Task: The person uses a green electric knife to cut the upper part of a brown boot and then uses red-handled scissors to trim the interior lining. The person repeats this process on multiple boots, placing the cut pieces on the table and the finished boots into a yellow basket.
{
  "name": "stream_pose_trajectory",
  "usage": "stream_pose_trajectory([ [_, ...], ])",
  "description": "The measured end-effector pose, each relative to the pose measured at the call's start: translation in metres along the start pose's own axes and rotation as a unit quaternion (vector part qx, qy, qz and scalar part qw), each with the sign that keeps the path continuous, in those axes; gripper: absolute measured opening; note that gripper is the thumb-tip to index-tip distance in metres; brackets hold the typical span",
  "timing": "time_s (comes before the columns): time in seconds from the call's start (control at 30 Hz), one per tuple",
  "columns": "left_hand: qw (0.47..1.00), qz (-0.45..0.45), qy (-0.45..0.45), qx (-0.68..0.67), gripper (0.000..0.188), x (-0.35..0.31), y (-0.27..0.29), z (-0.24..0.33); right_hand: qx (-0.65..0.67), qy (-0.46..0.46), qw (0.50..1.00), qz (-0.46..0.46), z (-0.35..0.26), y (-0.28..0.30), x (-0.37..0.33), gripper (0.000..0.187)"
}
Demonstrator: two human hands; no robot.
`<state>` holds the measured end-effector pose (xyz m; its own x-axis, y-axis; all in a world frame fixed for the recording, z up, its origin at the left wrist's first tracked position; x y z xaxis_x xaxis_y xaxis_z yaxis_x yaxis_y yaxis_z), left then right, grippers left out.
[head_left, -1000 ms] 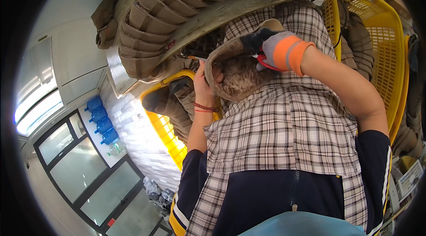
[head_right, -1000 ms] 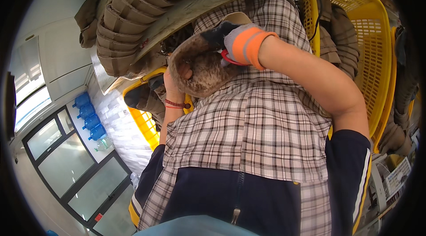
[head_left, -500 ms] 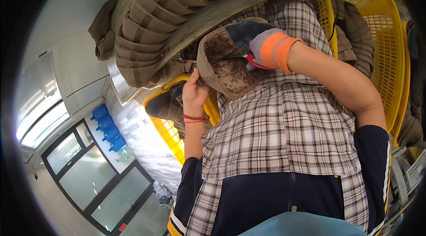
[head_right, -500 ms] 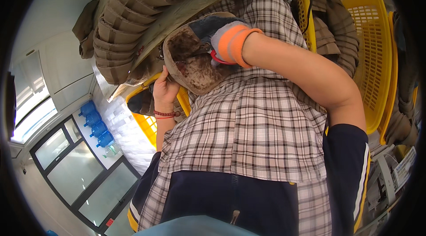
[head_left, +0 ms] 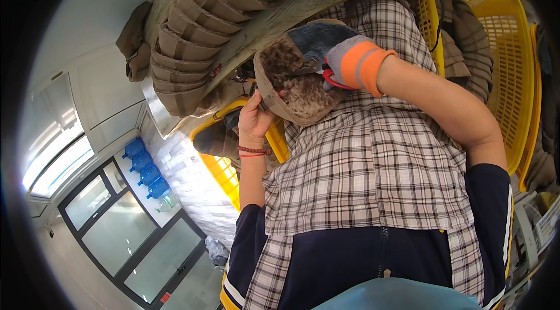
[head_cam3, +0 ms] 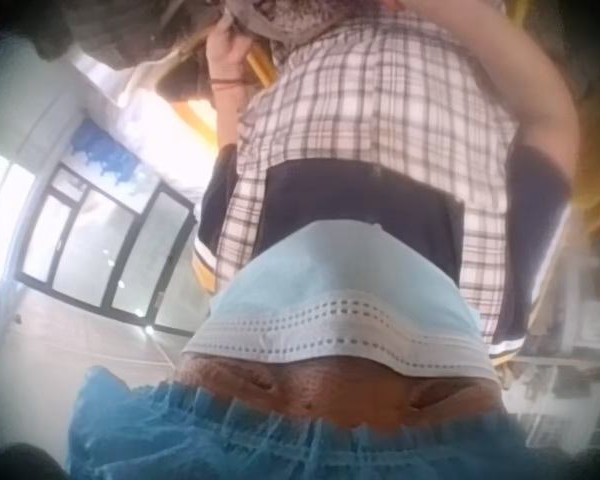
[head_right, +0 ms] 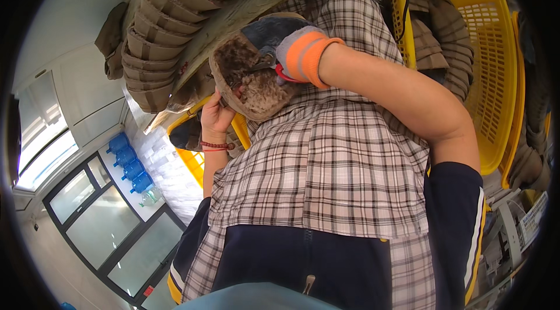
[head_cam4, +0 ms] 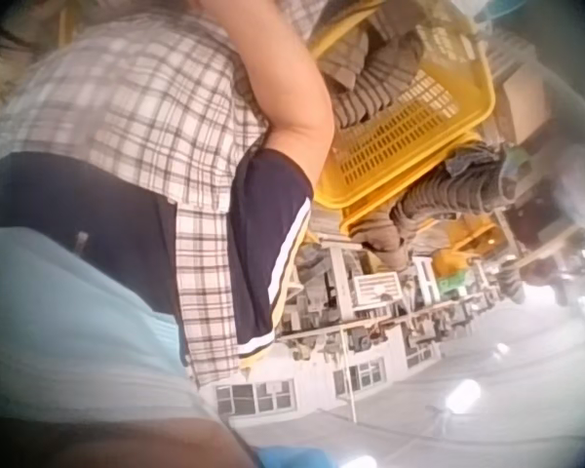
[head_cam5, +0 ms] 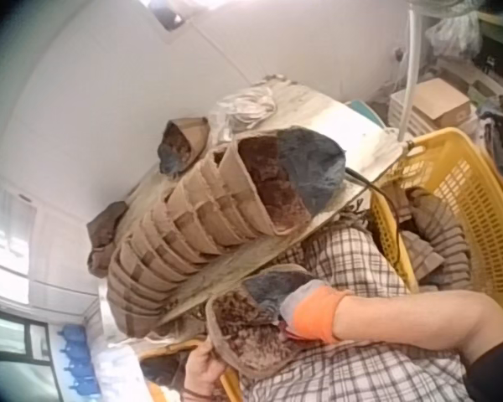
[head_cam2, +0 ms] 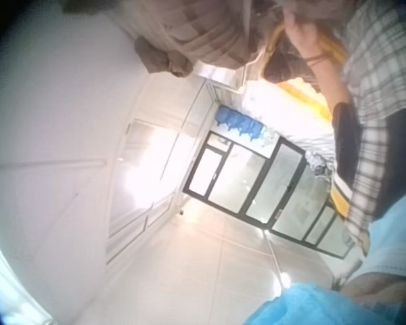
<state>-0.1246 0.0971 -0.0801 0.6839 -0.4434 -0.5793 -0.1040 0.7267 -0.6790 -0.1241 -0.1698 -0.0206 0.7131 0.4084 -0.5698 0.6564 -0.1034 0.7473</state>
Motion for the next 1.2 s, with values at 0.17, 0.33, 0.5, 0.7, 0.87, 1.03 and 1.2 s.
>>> stream_pose_trajectory([
  [0.17,1.0,0.002,-0.008,0.014,0.031,-0.001,-0.006,0.001,-0.009,-0.009,1.0,0.004,0.001,-0.002,-0.004,0.041],
  [0.33,0.999,-0.042,-0.013,0.0,0.037,0.002,0.007,0.001,0.041,-0.025,0.996,0.073,0.007,-0.001,-0.016,0.039],
  [0.5,0.999,-0.008,-0.045,0.009,0.036,0.001,0.004,-0.004,0.078,-0.049,0.99,0.107,0.016,-0.003,-0.027,0.049],
  [0.7,0.995,-0.06,-0.077,0.037,0.033,-0.006,-0.016,-0.005,0.143,-0.065,0.977,0.143,0.025,-0.012,-0.046,0.056],
  [0.87,0.973,0.009,-0.182,0.14,0.021,-0.036,-0.084,-0.001,0.435,-0.046,0.871,0.225,0.038,-0.042,-0.074,0.052],
  [1.03,0.78,-0.063,-0.347,0.517,0.011,-0.049,-0.201,-0.014,0.745,0.188,0.605,0.211,0.034,-0.051,-0.102,0.043],
  [1.2,0.769,-0.164,-0.396,0.474,0.014,-0.022,-0.26,-0.018,0.639,0.065,0.585,0.495,0.032,0.004,-0.142,0.04],
])
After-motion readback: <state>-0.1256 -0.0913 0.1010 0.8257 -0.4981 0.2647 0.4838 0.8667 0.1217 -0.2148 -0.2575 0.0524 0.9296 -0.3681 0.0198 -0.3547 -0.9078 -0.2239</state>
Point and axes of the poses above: each hand's wrist, its own x-axis towards the middle knuckle, its own y-axis out of the back of the hand, z = x × y, the point moved 5 cm from there along x, towards the middle knuckle, and after that the axes turned 1 degree about -x, right-handed, at the moved point
